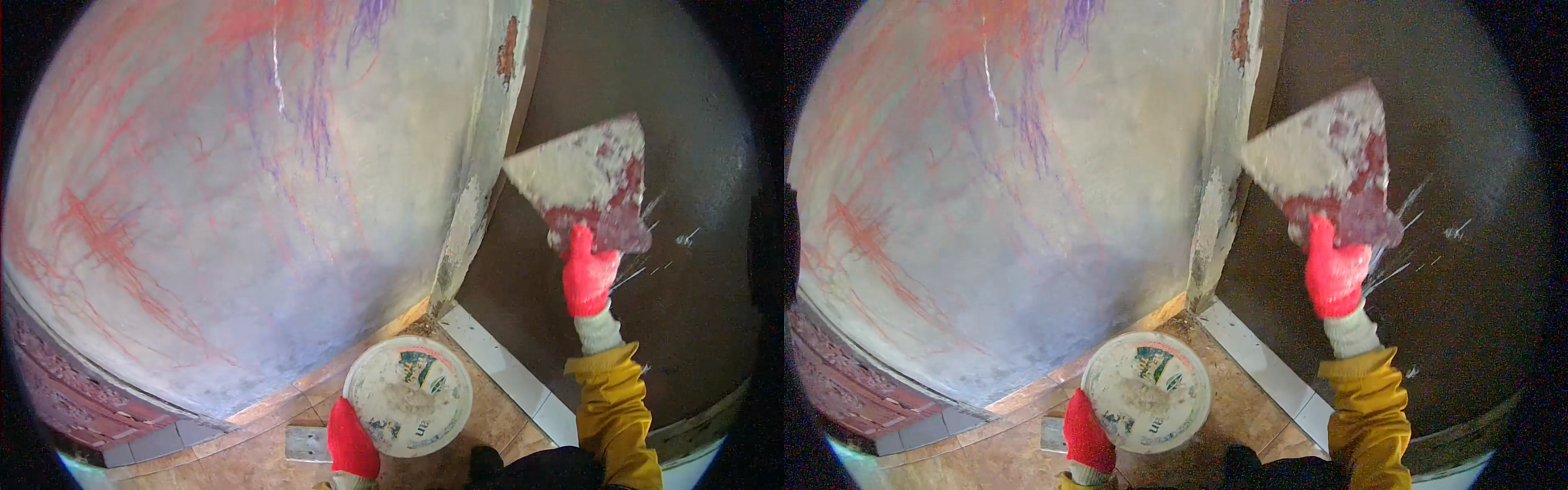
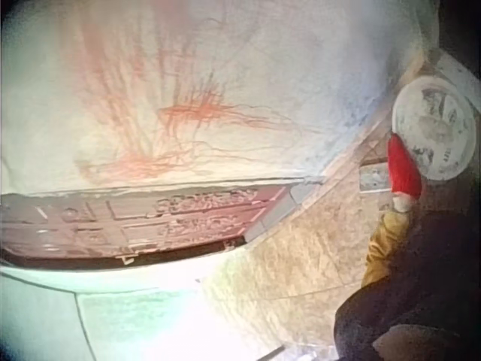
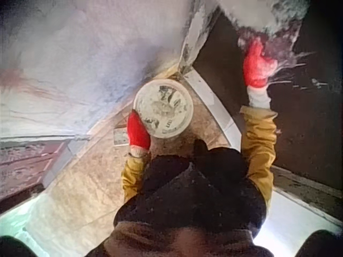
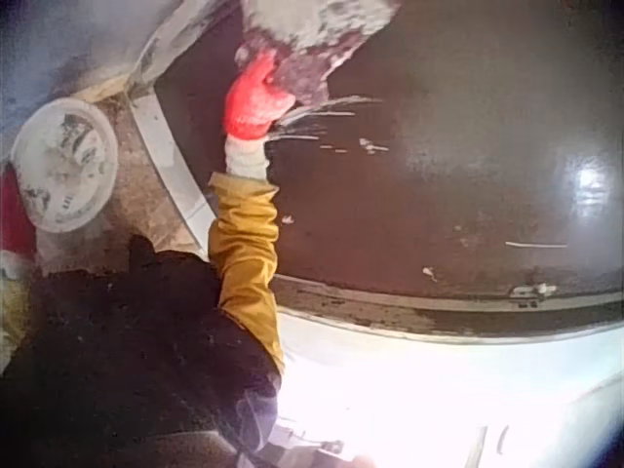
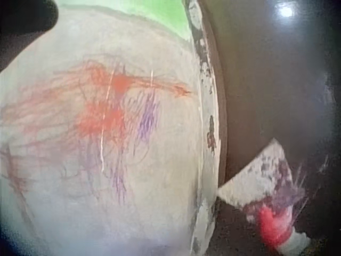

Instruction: The person patches a wall by using a putty knife to apply spackle from a bucket, covering markings on the surface near the floor.

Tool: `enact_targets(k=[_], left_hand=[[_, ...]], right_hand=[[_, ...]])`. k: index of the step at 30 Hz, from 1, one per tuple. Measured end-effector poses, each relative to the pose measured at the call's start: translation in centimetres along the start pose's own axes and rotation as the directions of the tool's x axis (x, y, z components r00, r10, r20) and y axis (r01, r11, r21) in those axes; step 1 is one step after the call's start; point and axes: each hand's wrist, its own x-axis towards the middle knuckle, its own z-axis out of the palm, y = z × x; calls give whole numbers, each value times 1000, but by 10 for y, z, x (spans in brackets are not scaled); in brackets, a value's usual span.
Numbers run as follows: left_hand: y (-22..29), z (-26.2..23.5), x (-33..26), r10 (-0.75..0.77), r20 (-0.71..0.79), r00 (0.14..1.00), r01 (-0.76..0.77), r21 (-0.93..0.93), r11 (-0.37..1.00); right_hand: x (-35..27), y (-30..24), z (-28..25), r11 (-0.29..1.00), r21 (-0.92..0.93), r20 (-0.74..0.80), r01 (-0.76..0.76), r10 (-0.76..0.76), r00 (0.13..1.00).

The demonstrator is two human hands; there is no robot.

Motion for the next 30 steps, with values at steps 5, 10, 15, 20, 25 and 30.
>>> enact_targets(k=[5, 10, 15, 20, 25, 30], left_hand=[[3, -8, -3, 150, -5, 989, -150, 20, 989], [8, -15, -10, 103, -10, 995, -103, -132, 986], [48, -21, -20, 159, 31, 987, -161, 79, 984], [30, -21, -13, 296, -16, 955, -295, 41, 954], [37, -32, -8, 425, 28, 905, -422, 200, 884], [19, -30, -10, 661, 91, 745, -622, 454, 638]], right_hand=[[-57, 2, -33, 997, -66, 51, -37, 40, 998], [-92, 18, -51, 987, 0, 227, -162, 158, 961], [-124, 48, -63, 929, 91, 209, -358, 333, 919], [-126, 21, -78, 627, 294, 216, -721, 691, 690], [-129, -11, -88, 582, 456, 204, -674, 668, 715], [-146, -9, -85, 632, 607, 137, -482, 514, 847]])
